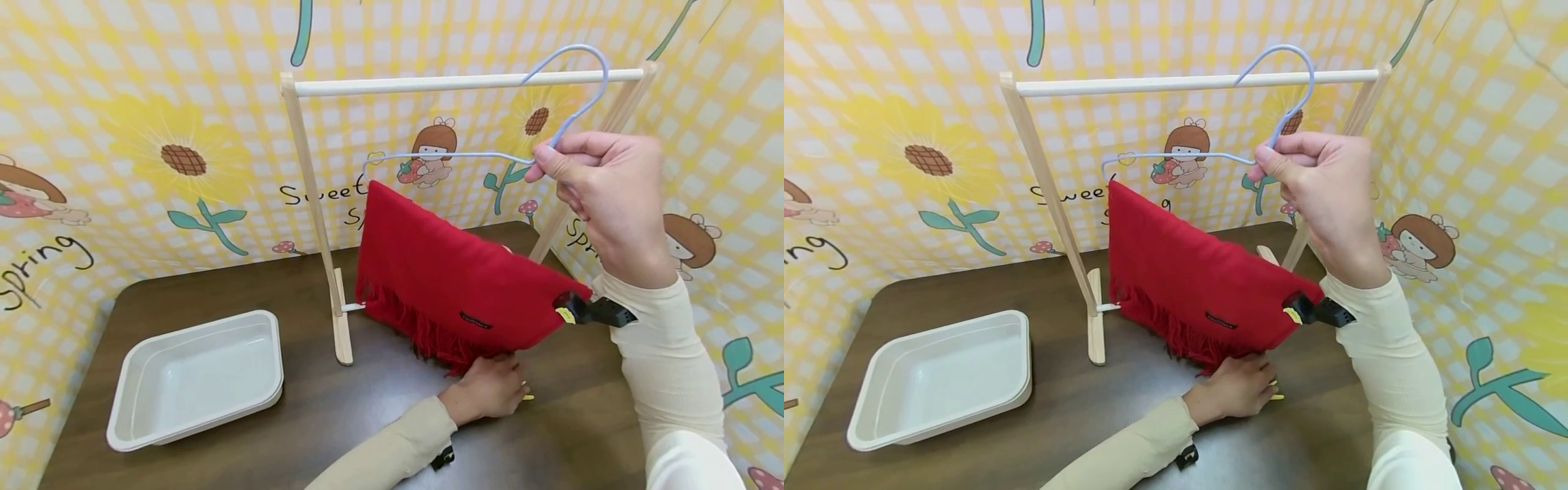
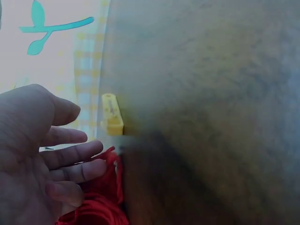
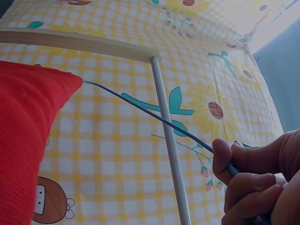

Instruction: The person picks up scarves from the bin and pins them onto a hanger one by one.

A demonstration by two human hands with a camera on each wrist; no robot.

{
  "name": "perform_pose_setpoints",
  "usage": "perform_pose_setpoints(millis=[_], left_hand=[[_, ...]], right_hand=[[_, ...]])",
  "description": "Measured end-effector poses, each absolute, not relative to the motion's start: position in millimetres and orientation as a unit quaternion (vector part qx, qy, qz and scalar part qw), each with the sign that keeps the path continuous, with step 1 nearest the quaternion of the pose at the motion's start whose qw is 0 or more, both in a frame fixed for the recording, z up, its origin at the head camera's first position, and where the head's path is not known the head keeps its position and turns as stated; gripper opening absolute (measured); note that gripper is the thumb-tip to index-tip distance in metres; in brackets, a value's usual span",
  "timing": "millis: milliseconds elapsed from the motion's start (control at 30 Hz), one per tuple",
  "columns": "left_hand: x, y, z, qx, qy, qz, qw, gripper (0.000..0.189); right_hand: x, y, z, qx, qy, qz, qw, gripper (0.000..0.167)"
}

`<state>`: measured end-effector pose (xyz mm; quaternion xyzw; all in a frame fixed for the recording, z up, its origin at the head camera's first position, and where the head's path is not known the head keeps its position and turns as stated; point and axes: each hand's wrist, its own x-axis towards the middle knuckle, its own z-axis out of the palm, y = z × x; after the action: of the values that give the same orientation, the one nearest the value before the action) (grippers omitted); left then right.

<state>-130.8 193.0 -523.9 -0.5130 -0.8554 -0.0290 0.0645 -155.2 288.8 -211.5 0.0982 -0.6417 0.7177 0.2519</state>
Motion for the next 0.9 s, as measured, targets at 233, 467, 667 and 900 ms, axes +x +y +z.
perform_pose_setpoints(millis=[233,467,667,900], left_hand=[[-125,203,-530,-0.505,-0.862,0.011,0.044,0.025],[-123,207,-530,-0.503,-0.863,0.040,0.000,0.031],[-120,207,-532,-0.510,-0.859,0.047,0.028,0.029],[-113,194,-530,-0.542,-0.833,0.026,0.105,0.017]], right_hand=[[-156,287,-214,0.091,-0.684,0.689,0.222,0.028],[-157,286,-216,0.072,-0.714,0.671,0.184,0.029],[-158,286,-217,0.070,-0.734,0.651,0.178,0.026],[-159,286,-222,0.050,-0.761,0.619,0.187,0.023]])
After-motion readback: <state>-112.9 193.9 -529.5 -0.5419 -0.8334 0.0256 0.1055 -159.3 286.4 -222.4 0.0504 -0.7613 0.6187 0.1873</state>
